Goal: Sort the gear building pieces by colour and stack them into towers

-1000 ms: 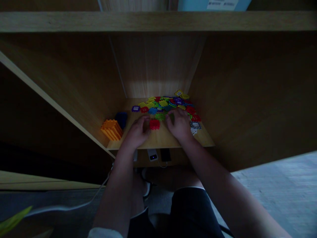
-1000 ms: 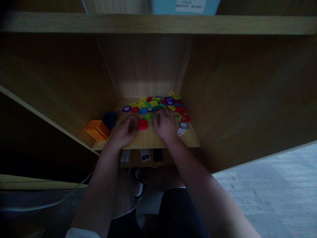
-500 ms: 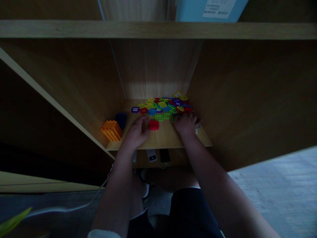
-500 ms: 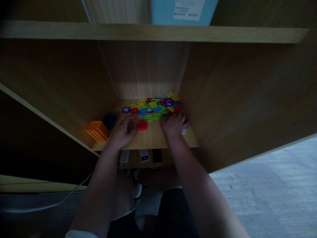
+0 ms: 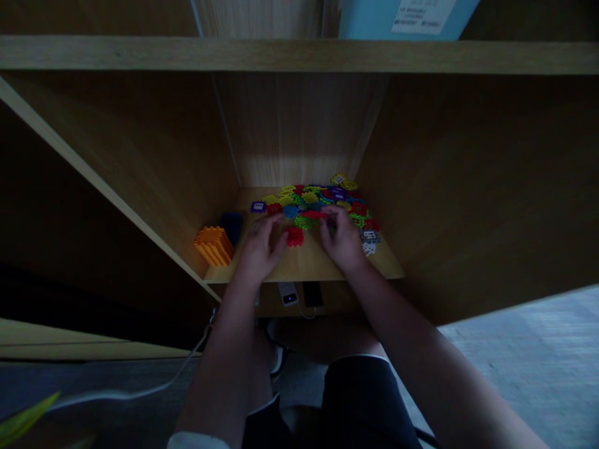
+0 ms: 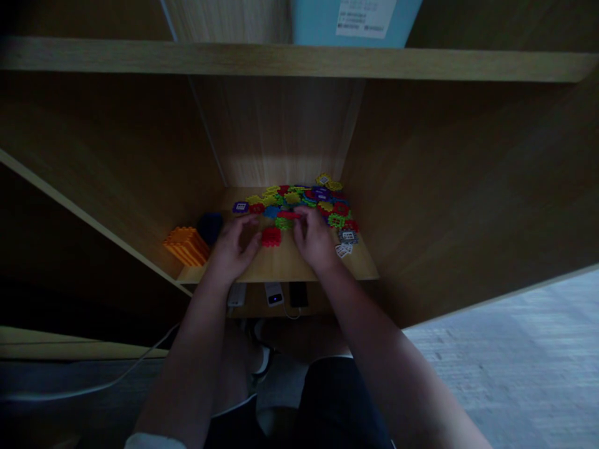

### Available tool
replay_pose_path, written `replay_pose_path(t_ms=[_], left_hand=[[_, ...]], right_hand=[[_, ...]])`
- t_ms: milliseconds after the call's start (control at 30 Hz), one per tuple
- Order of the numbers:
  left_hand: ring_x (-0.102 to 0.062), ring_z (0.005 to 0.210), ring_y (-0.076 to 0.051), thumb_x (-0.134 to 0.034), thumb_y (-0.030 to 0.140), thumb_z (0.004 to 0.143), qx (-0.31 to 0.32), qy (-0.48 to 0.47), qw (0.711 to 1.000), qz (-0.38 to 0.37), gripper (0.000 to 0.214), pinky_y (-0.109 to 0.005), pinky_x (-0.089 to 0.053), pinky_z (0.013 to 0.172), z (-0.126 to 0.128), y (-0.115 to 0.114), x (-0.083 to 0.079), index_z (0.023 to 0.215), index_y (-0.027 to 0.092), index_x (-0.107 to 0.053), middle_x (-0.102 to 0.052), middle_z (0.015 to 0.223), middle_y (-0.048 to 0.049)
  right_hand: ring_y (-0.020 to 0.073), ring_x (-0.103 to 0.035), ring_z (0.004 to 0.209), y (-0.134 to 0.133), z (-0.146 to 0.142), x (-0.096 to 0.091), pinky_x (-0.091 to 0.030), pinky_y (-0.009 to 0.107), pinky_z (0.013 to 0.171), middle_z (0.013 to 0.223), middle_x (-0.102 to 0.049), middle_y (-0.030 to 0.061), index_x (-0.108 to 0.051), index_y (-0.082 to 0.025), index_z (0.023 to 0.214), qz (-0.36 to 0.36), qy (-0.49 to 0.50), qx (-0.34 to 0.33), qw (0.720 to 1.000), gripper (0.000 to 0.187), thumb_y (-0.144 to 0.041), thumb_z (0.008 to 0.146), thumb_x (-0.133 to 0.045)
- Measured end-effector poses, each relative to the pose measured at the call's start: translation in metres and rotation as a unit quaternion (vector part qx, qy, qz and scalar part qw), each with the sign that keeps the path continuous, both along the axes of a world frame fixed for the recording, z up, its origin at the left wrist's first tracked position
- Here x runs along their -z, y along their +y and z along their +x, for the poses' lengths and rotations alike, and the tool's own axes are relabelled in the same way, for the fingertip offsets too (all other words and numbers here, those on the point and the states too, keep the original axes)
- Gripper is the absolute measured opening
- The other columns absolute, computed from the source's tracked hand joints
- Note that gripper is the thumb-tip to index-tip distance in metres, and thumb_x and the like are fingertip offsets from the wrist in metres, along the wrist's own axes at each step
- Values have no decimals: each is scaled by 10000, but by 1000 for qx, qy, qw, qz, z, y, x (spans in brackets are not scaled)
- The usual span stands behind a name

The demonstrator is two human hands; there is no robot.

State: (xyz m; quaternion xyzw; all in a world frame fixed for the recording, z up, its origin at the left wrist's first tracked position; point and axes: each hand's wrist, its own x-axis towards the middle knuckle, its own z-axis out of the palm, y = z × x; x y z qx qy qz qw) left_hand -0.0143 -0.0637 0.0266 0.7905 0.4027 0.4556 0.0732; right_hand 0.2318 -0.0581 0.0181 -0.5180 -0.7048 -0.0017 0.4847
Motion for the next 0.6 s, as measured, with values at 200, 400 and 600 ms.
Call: replay_pose_path(t_ms=[200, 400, 600], left_hand=[[-700, 1303, -289, -682, 384, 1084, 28, 37, 999, 26, 346, -504, -560, 1154, 3, -6, -5, 1416, 289, -677, -774, 1356, -81], [-741, 1139, -260, -709, 392, 1076, 35, 9, 998, 59, 260, -450, -596, 1038, 2, -3, 1, 1310, 279, -730, -812, 1188, -59], [-748, 1005, -242, -700, 368, 1078, 29, 17, 999, 39, 126, -414, -605, 952, 2, -4, 1, 1064, 254, -754, -800, 1013, -44]], right_hand=[[282, -752, 998, -8, -5, 3, -630, 485, 963, 1086, -792, 95, -682, -262, 1212, 35, -48, -76, 995, 192, -387, 1087, -604], [264, -750, 956, -10, -6, 4, -632, 463, 894, 1037, -801, 65, -691, -281, 1166, 72, -61, -106, 990, 123, -359, 1104, -620], [285, -748, 1087, -10, -11, 2, -618, 517, 985, 1188, -814, 81, -692, -287, 1174, 65, -124, -172, 975, 103, -292, 1098, -623]])
